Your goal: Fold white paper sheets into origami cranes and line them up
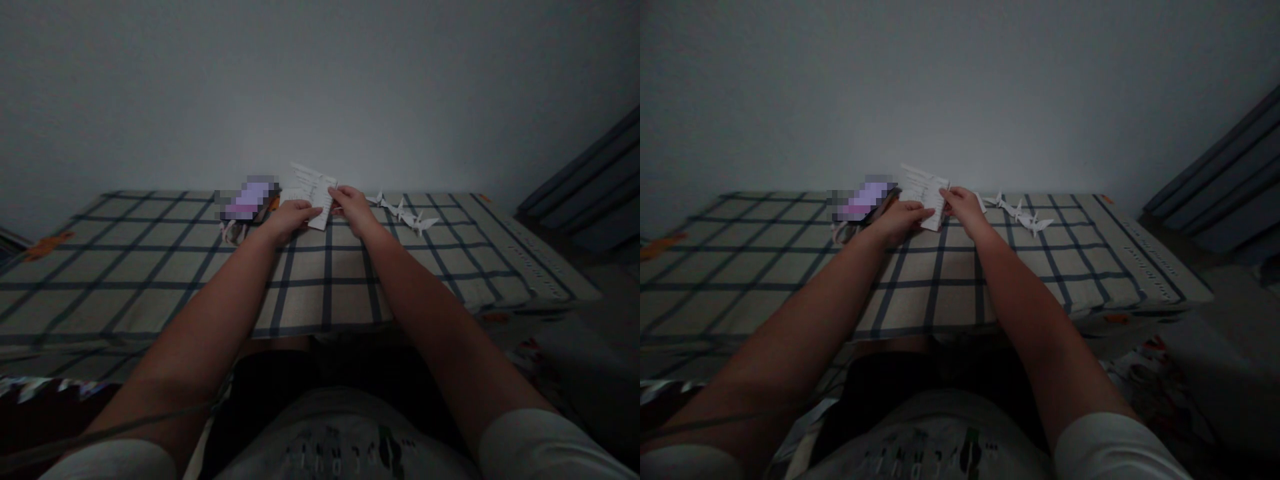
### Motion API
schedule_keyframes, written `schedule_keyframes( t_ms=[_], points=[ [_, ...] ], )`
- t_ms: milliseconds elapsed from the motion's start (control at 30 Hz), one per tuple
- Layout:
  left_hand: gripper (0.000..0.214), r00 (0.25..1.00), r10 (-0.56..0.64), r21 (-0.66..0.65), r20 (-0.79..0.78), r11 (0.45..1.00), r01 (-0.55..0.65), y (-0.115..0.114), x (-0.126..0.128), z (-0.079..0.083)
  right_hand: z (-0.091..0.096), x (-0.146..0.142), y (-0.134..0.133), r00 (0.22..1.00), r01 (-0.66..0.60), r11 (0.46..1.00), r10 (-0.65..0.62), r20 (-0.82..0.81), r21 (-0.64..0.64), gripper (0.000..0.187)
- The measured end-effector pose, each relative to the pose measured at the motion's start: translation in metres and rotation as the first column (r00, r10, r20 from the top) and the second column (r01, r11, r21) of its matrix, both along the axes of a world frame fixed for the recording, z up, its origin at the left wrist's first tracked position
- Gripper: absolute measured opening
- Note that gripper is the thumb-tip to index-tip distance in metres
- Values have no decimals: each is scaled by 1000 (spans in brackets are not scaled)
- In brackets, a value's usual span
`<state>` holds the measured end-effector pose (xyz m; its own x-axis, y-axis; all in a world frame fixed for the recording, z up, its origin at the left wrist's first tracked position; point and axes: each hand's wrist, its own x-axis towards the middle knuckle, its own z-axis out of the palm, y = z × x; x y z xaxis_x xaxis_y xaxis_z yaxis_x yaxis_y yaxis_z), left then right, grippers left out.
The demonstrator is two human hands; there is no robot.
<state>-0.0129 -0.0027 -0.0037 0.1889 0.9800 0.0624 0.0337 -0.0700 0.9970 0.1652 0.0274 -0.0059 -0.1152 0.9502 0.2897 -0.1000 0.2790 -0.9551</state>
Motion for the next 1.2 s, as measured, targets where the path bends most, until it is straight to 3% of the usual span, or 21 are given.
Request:
schedule_keyframes(
  t_ms=[200,367,600,733,1067,1200],
  points=[
    [38,994,68,57,86,996,-73,2,0,1,-4,-1,2,999,-30,999,29,36,35,34],
    [31,985,138,120,104,981,-150,3,1,3,1,-1,-3,999,-23,999,21,50,37,34],
    [33,997,39,15,66,999,-40,5,2,-2,0,-1,-3,999,32,998,-34,33,60,31],
    [39,997,-31,28,76,999,29,5,8,-8,-2,1,0,992,74,984,-90,92,164,27],
    [30,998,-45,64,54,997,42,-8,24,-9,-6,1,1,924,177,919,-279,261,353,18],
    [32,999,-26,78,-29,997,28,-10,25,-9,-6,-1,-2,915,190,916,-295,275,353,17]
  ],
)
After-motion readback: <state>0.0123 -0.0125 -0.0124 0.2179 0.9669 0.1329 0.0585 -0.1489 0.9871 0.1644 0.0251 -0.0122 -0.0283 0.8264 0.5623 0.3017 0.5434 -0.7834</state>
